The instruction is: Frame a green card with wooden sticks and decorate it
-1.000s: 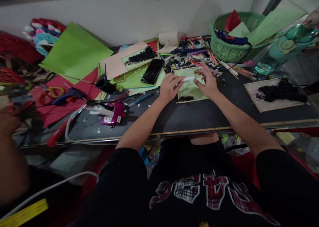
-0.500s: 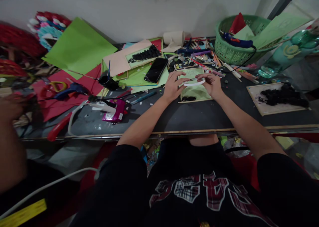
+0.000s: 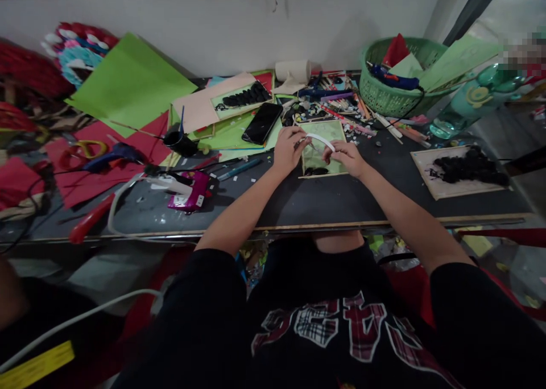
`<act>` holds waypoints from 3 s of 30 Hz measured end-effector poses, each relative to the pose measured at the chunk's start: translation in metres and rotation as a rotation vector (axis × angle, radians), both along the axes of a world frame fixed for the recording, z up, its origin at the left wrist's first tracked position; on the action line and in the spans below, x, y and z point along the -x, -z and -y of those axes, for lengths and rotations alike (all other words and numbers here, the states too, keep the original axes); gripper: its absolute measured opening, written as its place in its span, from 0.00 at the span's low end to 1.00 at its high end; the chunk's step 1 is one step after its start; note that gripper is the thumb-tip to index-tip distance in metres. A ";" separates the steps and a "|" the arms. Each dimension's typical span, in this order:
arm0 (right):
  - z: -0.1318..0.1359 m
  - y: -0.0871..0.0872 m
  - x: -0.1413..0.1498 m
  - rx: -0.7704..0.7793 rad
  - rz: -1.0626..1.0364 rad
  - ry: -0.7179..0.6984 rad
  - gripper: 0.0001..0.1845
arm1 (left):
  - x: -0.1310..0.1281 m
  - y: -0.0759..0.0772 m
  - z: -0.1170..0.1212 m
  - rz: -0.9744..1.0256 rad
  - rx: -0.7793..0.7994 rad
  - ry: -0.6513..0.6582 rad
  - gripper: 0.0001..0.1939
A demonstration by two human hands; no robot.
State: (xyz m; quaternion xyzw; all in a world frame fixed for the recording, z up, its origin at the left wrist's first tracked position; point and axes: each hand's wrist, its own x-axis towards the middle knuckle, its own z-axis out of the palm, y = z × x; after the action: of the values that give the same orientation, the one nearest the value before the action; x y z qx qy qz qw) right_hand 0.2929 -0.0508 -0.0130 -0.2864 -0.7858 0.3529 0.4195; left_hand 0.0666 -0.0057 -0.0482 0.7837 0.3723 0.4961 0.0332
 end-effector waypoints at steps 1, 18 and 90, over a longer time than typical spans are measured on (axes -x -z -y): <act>0.001 0.001 0.002 0.021 -0.009 0.011 0.31 | 0.001 0.002 -0.001 0.000 0.019 -0.014 0.24; 0.003 -0.004 0.005 -0.041 0.293 0.246 0.29 | -0.016 -0.008 0.035 -0.285 -0.072 0.163 0.23; -0.020 0.004 -0.020 -0.176 0.634 1.180 0.20 | -0.025 -0.006 0.021 0.499 0.776 0.382 0.20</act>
State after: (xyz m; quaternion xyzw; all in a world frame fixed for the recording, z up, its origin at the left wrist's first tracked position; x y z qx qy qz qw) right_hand 0.3127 -0.0308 -0.0169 -0.7220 -0.6086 -0.1017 0.3129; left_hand 0.0916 -0.0268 -0.0424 0.6252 0.3597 0.4785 0.5007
